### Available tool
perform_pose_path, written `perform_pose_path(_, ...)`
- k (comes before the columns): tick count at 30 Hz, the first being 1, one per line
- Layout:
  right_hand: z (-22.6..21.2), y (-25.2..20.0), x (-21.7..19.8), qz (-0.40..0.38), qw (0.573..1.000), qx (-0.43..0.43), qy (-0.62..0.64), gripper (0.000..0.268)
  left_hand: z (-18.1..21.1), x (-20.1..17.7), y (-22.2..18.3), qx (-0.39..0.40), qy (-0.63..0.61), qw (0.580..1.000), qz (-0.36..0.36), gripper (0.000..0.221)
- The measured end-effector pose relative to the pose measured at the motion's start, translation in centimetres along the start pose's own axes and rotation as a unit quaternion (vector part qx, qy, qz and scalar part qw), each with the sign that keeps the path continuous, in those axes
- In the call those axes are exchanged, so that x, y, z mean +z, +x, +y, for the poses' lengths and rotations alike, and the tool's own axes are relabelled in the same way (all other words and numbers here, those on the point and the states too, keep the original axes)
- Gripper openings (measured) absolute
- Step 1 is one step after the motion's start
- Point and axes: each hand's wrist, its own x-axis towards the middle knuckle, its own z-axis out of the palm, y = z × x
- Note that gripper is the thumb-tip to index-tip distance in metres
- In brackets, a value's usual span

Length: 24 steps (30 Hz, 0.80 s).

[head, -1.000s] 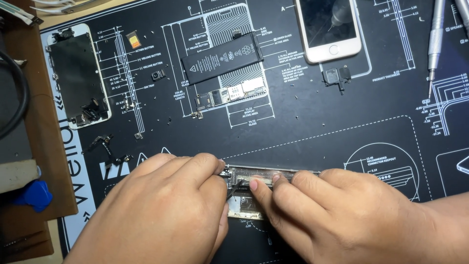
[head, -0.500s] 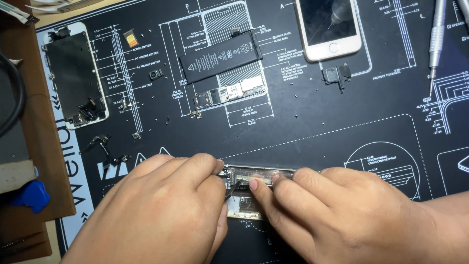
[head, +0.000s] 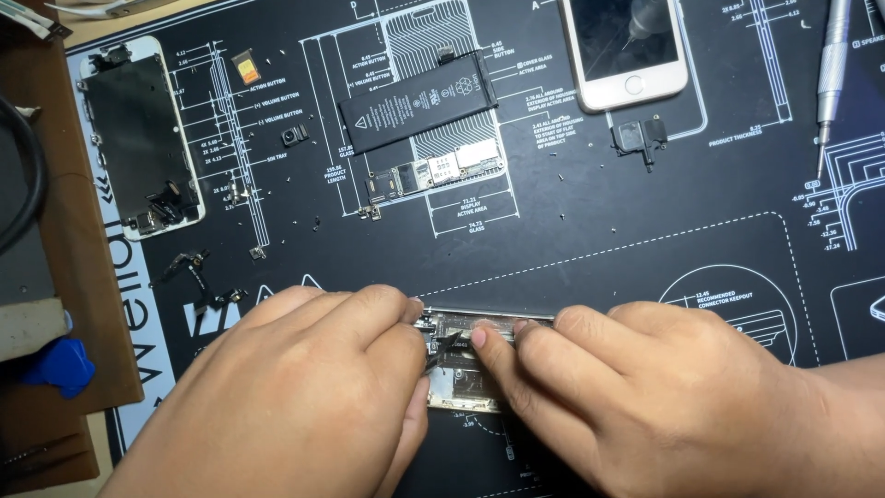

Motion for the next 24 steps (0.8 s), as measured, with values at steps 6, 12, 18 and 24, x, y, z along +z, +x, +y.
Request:
perform_pose_path(6, 0.2, 0.0, 0.0, 0.005, 1.0, -0.014, 0.02, 0.023, -0.2, -1.1, 0.2, 0.028, -0.025, 0.999, -0.006, 0.021)
perform_pose_path(12, 0.2, 0.3, -0.1, 0.022, 0.999, -0.022, 0.007, 0.02, -0.4, -1.8, 0.1, -0.003, -0.071, 0.995, -0.075, 0.013)
perform_pose_path(18, 0.1, 0.5, -0.1, 0.013, 0.999, -0.033, 0.02, 0.021, -0.3, -1.6, -0.6, -0.022, -0.055, 0.996, -0.062, 0.021)
perform_pose_path(24, 0.0, 0.4, 0.1, 0.008, 0.998, -0.018, 0.061, 0.023, 0.3, -1.1, -0.6, 0.031, -0.005, 0.998, 0.054, 0.012)
